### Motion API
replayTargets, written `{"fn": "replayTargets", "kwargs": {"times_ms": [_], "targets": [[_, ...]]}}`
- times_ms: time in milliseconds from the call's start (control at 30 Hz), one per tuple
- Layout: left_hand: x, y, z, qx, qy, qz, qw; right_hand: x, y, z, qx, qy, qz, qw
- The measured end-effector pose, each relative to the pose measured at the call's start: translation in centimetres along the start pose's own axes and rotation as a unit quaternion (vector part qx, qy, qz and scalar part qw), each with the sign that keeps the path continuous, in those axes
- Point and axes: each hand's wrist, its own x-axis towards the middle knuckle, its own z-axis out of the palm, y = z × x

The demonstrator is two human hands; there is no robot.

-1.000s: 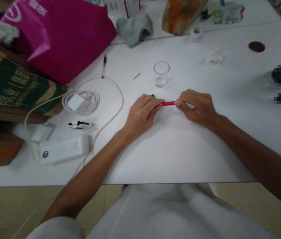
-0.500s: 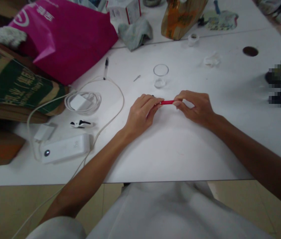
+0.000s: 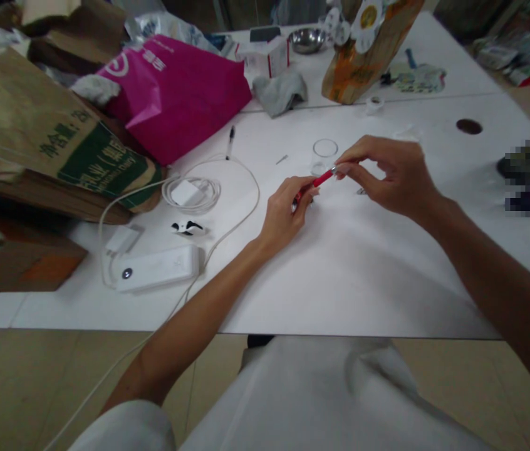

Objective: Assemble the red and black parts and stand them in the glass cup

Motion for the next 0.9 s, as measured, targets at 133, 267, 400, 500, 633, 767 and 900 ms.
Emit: {"fn": "replayTargets", "kwargs": {"times_ms": [133,267,400,500,633,767,900], "targets": [[0.0,0.3,-0.1,-0.029,0.019,-0.05,0.998,4.7,-1.8,-1.4,-0.038,-0.115,-0.016,0.992],[0.3,0.5,-0.3,-0.043,0.052,-0.06,0.996,9.0,-3.0,-1.6,-0.079,-0.207,-0.067,0.973],[0.5,0.2,-0.6,-0.038,0.071,-0.053,0.995,11.8,-3.2,-1.4,-0.119,-0.272,-0.089,0.951],[0.4,-0.2,-0.5,-0.041,0.073,-0.045,0.995,12.7,-2.9,-1.3,-0.123,-0.267,-0.085,0.952],[0.2,-0.4,-0.3,-0.02,0.056,-0.046,0.997,12.9,-1.9,-1.5,-0.103,-0.264,-0.102,0.953],[0.2,-0.4,-0.3,0.008,0.041,-0.045,0.998,12.5,-1.3,-1.8,-0.121,-0.277,-0.107,0.947],[0.3,-0.4,-0.3,0.032,0.022,-0.044,0.998,11.9,-1.3,-2.2,-0.104,-0.268,-0.036,0.957]]}}
